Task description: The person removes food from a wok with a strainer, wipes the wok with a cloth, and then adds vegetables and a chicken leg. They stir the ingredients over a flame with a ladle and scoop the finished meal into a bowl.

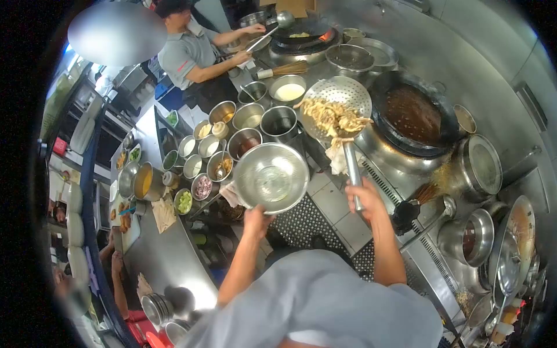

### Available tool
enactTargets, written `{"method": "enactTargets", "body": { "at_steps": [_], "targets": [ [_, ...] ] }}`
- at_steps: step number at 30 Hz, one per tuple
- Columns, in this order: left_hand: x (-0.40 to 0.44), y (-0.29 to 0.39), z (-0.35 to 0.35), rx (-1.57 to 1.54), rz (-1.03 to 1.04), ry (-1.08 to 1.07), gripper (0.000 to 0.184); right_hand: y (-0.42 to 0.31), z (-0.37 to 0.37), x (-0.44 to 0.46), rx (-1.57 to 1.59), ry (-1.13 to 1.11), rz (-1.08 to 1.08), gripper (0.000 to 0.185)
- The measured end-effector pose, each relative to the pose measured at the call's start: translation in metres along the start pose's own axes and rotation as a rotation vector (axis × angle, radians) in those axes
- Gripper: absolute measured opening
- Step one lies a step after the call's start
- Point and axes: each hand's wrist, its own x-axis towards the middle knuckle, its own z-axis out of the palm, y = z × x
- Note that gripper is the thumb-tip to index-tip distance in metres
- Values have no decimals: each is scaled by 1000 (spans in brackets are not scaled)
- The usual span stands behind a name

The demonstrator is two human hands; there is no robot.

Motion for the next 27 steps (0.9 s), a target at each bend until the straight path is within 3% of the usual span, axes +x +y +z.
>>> {"method": "enactTargets", "body": {
  "at_steps": [5, 7, 8, 9, 11, 12, 13, 14, 16, 23, 25, 27],
  "targets": [
    [30, -17, 85, 112, -62, -114, 35, 21, -12, -43, -107, -47, 38, 31],
    [35, -21, 105, -37, -190, -136, 34, 40, -17, -45, -258, -21, -16, 33],
    [38, -26, 108, -30, -196, -140, 34, 48, -19, -45, -481, 55, 23, 35],
    [43, -32, 106, -87, -225, -201, 33, 63, -22, -43, -475, 59, 30, 35],
    [69, -55, 91, -141, -254, -261, 32, 90, -26, -38, -1001, 350, -256, 35],
    [95, -80, 75, 83, -50, -374, 32, 83, -23, -46, -1099, 401, -313, 39],
    [107, -94, 67, 307, 154, -480, 31, 77, -23, -52, -1097, 400, -311, 39],
    [91, -81, 74, 309, 152, -478, 31, 70, -25, -56, -1091, 392, -305, 40],
    [41, -36, 101, -156, -235, -307, 31, 63, -27, -58, -1078, 398, -304, 42],
    [24, -31, 91, -129, -279, -432, 31, 31, -19, -58, -1030, 456, -453, 44],
    [20, -31, 78, -140, -304, -361, 32, 24, -15, -67, -673, 385, -175, 43],
    [14, -28, 64, -145, -287, -338, 32, 35, -21, -60, -519, 321, -208, 39]
  ]
}}
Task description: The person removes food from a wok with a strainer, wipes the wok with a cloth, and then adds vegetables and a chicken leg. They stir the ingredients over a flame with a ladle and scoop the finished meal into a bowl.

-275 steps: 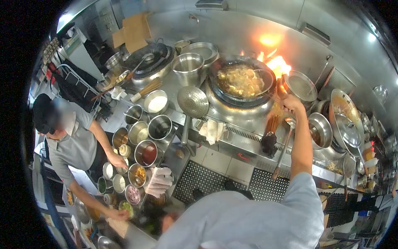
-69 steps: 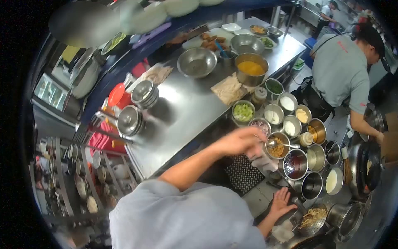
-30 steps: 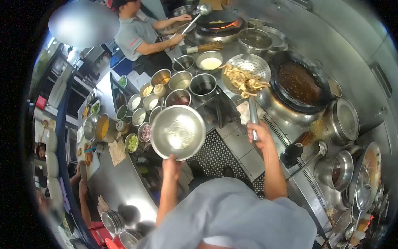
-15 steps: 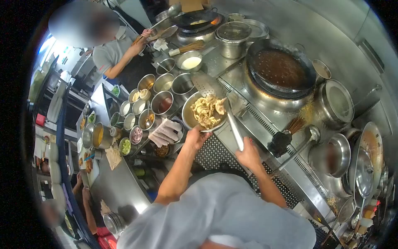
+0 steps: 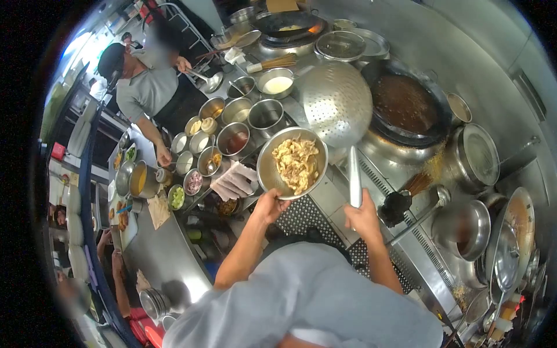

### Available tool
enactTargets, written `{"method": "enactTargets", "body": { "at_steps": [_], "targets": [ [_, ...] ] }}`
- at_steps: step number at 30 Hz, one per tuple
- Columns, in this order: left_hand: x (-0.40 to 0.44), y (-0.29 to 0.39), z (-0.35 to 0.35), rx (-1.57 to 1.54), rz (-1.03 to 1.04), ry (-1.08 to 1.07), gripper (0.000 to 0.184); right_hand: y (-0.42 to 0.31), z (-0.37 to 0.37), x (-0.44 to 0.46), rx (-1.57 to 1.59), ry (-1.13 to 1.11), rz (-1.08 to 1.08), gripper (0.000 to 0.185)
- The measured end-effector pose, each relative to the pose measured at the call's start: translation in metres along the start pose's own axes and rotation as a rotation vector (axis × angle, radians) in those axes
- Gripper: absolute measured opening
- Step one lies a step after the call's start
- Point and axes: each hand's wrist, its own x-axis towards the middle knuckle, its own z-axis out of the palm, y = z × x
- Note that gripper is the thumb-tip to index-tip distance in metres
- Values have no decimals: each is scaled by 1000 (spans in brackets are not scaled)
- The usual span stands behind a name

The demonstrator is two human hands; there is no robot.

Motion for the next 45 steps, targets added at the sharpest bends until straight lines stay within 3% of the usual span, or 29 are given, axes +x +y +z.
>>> {"method": "enactTargets", "body": {
  "at_steps": [2, 6, 10, 13, 15, 16, 18, 19, 22, 26, 28, 29, 30, 32, 34, 36, 37, 38, 40, 43, 45],
  "targets": [
    [-6, 1, -16, -5, -16, -1, 32, -5, 2, 1, 484, -85, 162, 34],
    [-24, 4, -34, -100, 59, 46, 34, -4, 14, 30, 796, -217, 320, 30],
    [-80, 16, -56, -186, 123, 169, 30, 16, 45, 90, 830, -284, 383, 26],
    [-125, 17, -99, -272, 244, 309, 31, 29, 72, 153, 939, -380, 439, 10],
    [-153, 11, -126, -364, 331, 408, 32, -2, 90, 177, 878, -259, 425, 10],
    [-168, 9, -139, -426, 396, 472, 32, 7, 96, 206, 851, -303, 323, 13],
    [-193, 8, -170, -411, 466, 638, 33, -2, 116, 241, 983, -318, 315, 18],
    [-202, 6, -191, -432, 507, 703, 32, 3, 123, 264, 1137, -435, 346, 17],
    [-239, 26, -224, -573, 674, 903, 28, 6, 152, 297, 1070, -292, 246, 13],
    [-255, 50, -316, -604, 874, 891, 31, 17, 180, 323, 1080, -364, 153, 17],
    [-252, 72, -362, -643, 897, 948, 32, 4, 194, 311, 1067, -192, 340, 25],
    [-247, 83, -383, -643, 901, 949, 32, 14, 194, 313, 1033, -359, 322, 36],
    [-240, 97, -403, -680, 957, 949, 31, 9, 203, 298, 1035, -365, 318, 36],
    [-225, 118, -438, -719, 1019, 947, 30, 1, 221, 259, 1160, -116, 445, 45],
    [-208, 147, -470, -797, 1060, 964, 29, 32, 222, 240, 1238, -174, 563, 48],
    [-197, 172, -494, -829, 1038, 912, 29, 122, 221, 255, 1281, -429, 474, 40],
    [-189, 182, -498, -816, 1080, 866, 28, 154, 221, 249, 1193, -800, 282, 25],
    [-185, 187, -502, -804, 1117, 826, 28, 234, 201, 284, 1079, -1086, 443, 19],
    [-181, 192, -514, -725, 1053, 820, 33, 255, 161, 256, 925, -1082, 453, 21],
    [-185, 201, -493, -708, 1048, 746, 45, 242, 174, 264, 482, -1041, 456, 33],
    [-190, 184, -483, -757, 788, 860, 54, 232, 181, 266, 199, -976, 474, 44]
  ]
}}
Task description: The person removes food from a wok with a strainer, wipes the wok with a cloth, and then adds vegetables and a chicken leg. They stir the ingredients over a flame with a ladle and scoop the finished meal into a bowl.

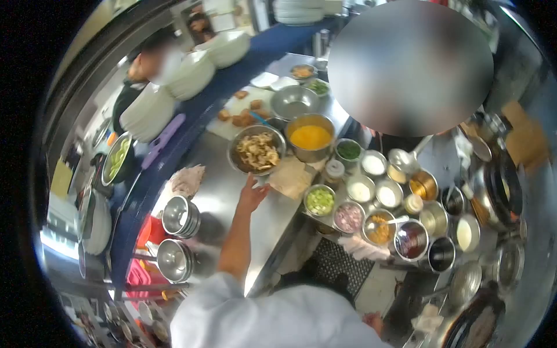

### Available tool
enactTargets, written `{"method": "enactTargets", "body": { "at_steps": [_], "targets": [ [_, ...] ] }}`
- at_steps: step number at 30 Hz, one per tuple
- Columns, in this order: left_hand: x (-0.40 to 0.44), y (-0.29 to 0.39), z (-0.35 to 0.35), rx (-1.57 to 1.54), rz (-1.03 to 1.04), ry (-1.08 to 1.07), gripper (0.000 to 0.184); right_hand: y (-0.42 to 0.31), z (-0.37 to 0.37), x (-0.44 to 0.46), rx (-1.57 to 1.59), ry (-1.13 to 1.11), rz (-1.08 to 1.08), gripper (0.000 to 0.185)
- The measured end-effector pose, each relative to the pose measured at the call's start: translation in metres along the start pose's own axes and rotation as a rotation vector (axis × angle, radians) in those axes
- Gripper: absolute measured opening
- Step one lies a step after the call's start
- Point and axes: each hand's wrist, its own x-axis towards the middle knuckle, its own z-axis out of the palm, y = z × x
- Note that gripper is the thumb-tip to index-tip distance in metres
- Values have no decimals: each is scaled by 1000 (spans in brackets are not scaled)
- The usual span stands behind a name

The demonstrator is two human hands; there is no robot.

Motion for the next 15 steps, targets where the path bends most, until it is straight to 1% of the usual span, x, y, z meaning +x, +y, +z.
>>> {"method": "enactTargets", "body": {
  "at_steps": [1, 2, 3, 4, 5, 6, 7, 8, 9, 10, 12, 13, 14, 15],
  "targets": [
    [-13, -15, -8, 246, 111, -148, 49, 1, 4, -3, -75, 93, 50, 50],
    [-38, -29, -11, 516, 203, -343, 44, 16, 23, -20, -103, 211, 101, 57],
    [-67, -41, -10, 510, 17, -439, 46, 39, 44, -51, -80, 372, 151, 63],
    [-100, -67, 2, 448, -186, -344, 48, 27, 73, -42, -13, 549, 218, 69],
    [-97, -89, -21, 856, -452, -427, 51, 66, 30, -32, -199, 628, 277, 69],
    [-131, -122, -57, 1021, -565, -547, 51, 78, 44, -24, 155, 965, 55, 51],
    [-155, -132, -94, 1003, -874, -680, 52, 41, 74, -39, 211, 1058, 103, 57],
    [-142, -126, -94, 944, -1178, -744, 52, 16, 93, -55, 238, 1077, 139, 58],
    [-131, -117, -95, 850, -1461, -744, 52, 48, 70, -46, 188, 997, 90, 51],
    [-119, -110, -95, 721, -1710, -704, 52, 56, 65, -45, 47, 985, -33, 42],
    [-98, -95, -81, 380, -2116, -553, 53, 53, 56, -38, -92, 902, 17, 37],
    [-85, -85, -77, 169, -2288, -447, 53, 28, 74, -51, 35, 983, 30, 37],
    [-70, -79, -74, -69, -2433, -331, 54, -20, 103, -78, 153, 1058, 45, 36],
    [-53, -78, -65, -324, -2549, -216, 54, -60, 120, -105, -174, 1269, -96, 37]
  ]
}}
